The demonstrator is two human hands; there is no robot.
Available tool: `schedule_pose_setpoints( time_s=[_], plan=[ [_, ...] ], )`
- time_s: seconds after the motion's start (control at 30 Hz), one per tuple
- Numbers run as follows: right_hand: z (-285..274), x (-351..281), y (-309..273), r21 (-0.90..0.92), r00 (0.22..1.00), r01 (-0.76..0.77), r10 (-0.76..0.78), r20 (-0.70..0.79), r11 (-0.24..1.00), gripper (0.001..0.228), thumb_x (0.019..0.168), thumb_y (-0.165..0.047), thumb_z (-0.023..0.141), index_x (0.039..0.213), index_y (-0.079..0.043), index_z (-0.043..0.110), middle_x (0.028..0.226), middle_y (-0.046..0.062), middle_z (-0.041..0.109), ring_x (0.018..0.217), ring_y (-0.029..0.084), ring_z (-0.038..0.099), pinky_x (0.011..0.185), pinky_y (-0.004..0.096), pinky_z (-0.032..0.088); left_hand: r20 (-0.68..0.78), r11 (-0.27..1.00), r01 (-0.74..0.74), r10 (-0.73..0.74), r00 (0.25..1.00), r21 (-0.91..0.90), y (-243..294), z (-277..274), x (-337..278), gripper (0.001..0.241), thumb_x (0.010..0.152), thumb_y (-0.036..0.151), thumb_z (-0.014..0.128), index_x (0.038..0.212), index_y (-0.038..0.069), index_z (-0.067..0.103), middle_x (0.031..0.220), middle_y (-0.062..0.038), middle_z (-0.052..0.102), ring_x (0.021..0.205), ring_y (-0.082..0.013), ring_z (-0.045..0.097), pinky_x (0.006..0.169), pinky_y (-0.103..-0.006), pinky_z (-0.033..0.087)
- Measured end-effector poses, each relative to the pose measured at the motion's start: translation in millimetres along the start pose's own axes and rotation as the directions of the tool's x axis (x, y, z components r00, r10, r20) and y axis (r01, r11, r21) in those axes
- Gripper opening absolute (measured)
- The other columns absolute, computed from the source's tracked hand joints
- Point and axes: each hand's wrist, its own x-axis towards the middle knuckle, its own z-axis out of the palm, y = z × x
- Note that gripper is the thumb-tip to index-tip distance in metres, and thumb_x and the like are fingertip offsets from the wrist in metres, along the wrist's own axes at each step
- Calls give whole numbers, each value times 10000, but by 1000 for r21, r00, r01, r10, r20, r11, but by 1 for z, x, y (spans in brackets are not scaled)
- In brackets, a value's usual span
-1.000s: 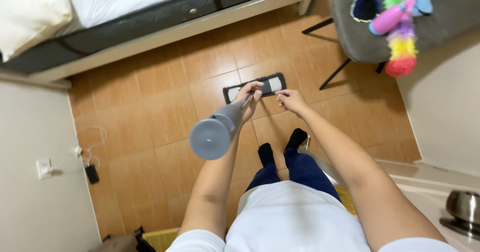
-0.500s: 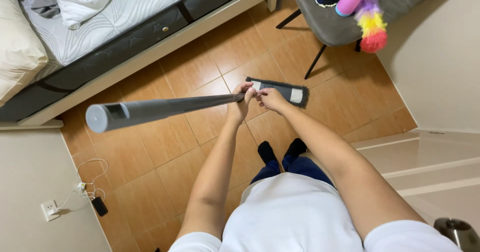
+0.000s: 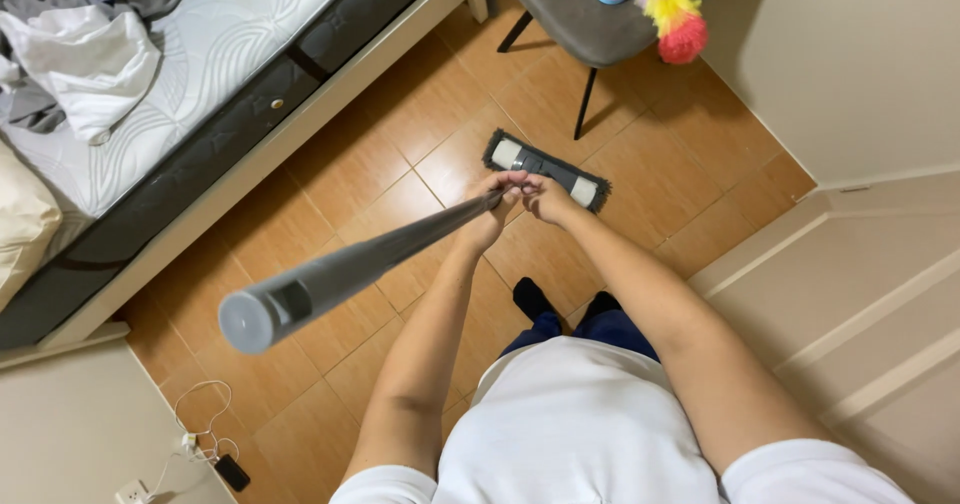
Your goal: The person mops the tiled floor of a bedroom using a flat mop and a pink spray bottle. They spray the floor and mop around the bed, a chair, and a small wooden cabinet, moving the mop back and forth to clean the surface.
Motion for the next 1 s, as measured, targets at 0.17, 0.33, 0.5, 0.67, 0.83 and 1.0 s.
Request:
schedule_pose_setpoints(
  time_s=[0.17, 0.33, 0.5, 0.67, 0.83, 1.0],
  plan=[
    [-9, -33, -28, -510, 920, 327, -392, -22, 795, 188, 919, -54, 705, 1088, -44, 623, 964, 29, 660, 883, 183, 613, 762, 307, 498, 26, 994, 82, -84, 996, 74, 37, 41, 7, 174, 975, 112, 667, 1118, 21, 708, 1096, -92, 758, 1033, -166, 703, 932, -303, 557],
    [-18, -49, -49, -466, 898, 363, -436, -56, 807, 225, 933, 108, 512, 1021, -34, 663, 962, 83, 631, 902, 230, 581, 795, 352, 488, -73, 981, -55, 42, 996, -184, 36, 66, 17, 86, 1026, 87, 654, 1019, 4, 634, 1043, -98, 719, 1052, -163, 675, 952, -304, 532],
    [13, -41, -91, -444, 735, 617, -677, 30, 650, 184, 870, 115, 510, 971, -20, 584, 912, 155, 596, 870, 319, 573, 754, 400, 442, -298, 930, -180, 81, 951, -321, 65, 34, 5, 110, 1057, 63, 614, 1004, 34, 522, 971, -82, 656, 974, -167, 668, 908, -323, 529],
    [72, -28, -122, -436, 758, 613, -647, 87, 660, 183, 906, 98, 539, 1000, -27, 632, 999, 193, 631, 941, 388, 598, 798, 421, 478, -447, 893, -313, 147, 882, -323, 72, 4, -23, 106, 1054, 47, 604, 1024, 49, 503, 1075, -108, 645, 1063, -186, 643, 1023, -356, 494],
    [119, -18, -144, -484, 746, 609, -661, 83, 628, 240, 843, 46, 626, 1066, -31, 669, 1068, 194, 650, 988, 385, 632, 840, 415, 528, -507, 930, -349, 248, 825, -113, 73, -28, -44, 90, 1053, 48, 601, 1039, 40, 513, 1164, -117, 632, 1207, -198, 601, 1117, -377, 456],
    [178, -16, -149, -488, 794, 562, -602, 89, 668, 243, 877, 21, 622, 1109, -42, 660, 1128, 191, 653, 1029, 367, 655, 871, 404, 548, -582, 972, -234, 186, 792, -8, 71, -84, -69, 141, 1074, 132, 590, 978, 28, 589, 1053, -91, 684, 1012, -159, 606, 950, -322, 490]
  ],
)
